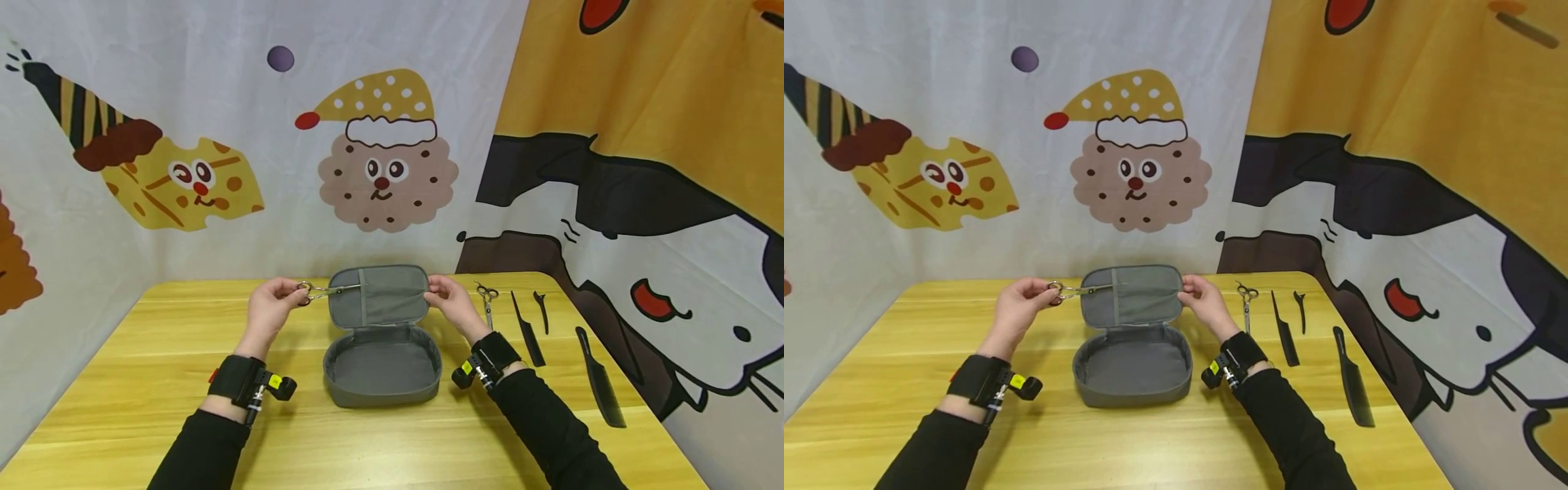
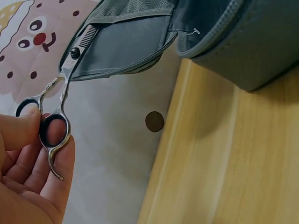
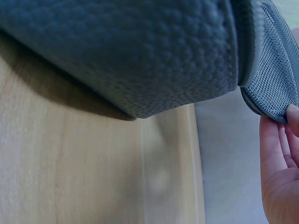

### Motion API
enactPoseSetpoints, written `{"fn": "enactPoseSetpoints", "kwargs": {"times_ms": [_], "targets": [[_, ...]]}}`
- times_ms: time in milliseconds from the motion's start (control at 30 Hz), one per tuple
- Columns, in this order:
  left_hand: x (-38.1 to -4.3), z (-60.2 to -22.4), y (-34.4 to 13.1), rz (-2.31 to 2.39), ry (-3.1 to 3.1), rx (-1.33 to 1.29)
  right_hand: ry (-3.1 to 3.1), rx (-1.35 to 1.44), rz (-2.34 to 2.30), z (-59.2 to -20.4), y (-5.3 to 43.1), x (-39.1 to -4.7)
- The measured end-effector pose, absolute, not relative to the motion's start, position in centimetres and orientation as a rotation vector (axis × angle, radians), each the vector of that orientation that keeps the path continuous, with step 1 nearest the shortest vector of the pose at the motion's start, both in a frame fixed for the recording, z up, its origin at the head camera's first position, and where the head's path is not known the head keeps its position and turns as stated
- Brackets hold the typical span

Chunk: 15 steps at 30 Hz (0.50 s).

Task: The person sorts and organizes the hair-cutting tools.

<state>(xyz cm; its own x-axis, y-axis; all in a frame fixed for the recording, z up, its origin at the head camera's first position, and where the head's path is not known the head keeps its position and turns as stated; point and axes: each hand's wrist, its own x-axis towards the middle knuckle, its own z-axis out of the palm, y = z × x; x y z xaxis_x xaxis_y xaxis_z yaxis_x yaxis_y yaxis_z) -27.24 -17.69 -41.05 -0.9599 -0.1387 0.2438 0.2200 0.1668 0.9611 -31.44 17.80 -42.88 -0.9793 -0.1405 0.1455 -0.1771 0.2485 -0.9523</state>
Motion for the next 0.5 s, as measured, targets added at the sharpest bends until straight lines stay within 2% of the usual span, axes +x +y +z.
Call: {"fn": "enactPoseSetpoints", "kwargs": {"times_ms": [500], "targets": [[-27.6,-41.6,-15.7,-1.629,-2.126,-0.159,-2.472,0.347,1.849,-43.1,18.0,-31.4]]}}
